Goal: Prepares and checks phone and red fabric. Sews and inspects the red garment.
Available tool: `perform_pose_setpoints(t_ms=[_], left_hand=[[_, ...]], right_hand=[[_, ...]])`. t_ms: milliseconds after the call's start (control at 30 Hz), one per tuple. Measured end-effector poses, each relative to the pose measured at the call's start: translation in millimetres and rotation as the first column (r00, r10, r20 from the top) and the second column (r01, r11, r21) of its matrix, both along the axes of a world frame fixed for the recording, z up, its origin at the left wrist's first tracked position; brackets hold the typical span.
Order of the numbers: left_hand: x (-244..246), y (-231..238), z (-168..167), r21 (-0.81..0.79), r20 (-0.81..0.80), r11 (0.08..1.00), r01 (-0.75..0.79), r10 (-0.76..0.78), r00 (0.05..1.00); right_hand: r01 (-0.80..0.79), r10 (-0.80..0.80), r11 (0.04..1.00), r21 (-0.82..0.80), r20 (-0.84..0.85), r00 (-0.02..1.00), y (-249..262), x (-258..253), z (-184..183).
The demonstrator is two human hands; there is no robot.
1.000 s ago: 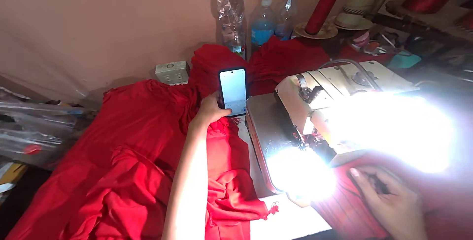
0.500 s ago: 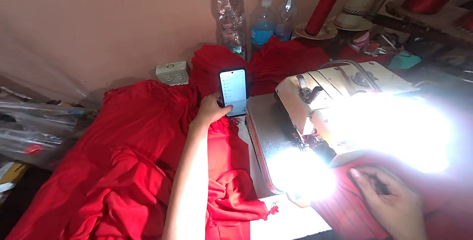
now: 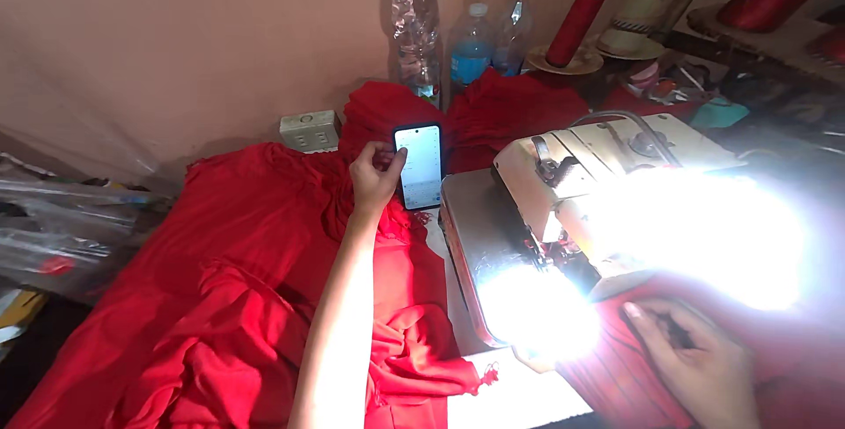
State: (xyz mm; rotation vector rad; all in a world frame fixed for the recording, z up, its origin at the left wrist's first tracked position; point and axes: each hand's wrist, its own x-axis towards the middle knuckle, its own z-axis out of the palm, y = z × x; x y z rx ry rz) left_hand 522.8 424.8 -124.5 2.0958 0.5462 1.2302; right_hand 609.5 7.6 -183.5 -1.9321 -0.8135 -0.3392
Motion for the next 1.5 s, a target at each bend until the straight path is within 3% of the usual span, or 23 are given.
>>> perform_pose_setpoints(t_ms=[433,633,1500], left_hand=[[4,0,3,0.030,-0.031,0.993,-0.111,0.112,0.993],[-1,1,7,-0.163,-0.005,0.975,-0.153,0.154,0.988],[-3,7,-1,-0.149,0.032,0.986,-0.079,0.084,0.996]], right_hand=[[0.010,-0.010,1.000,0.002,-0.002,1.000,0,-1,-1],[-0.020,0.020,1.000,0.006,0.004,1.000,0,0,-1],[0.055,-0.057,0.996,-0.077,-0.032,0.998,0,-4,5]])
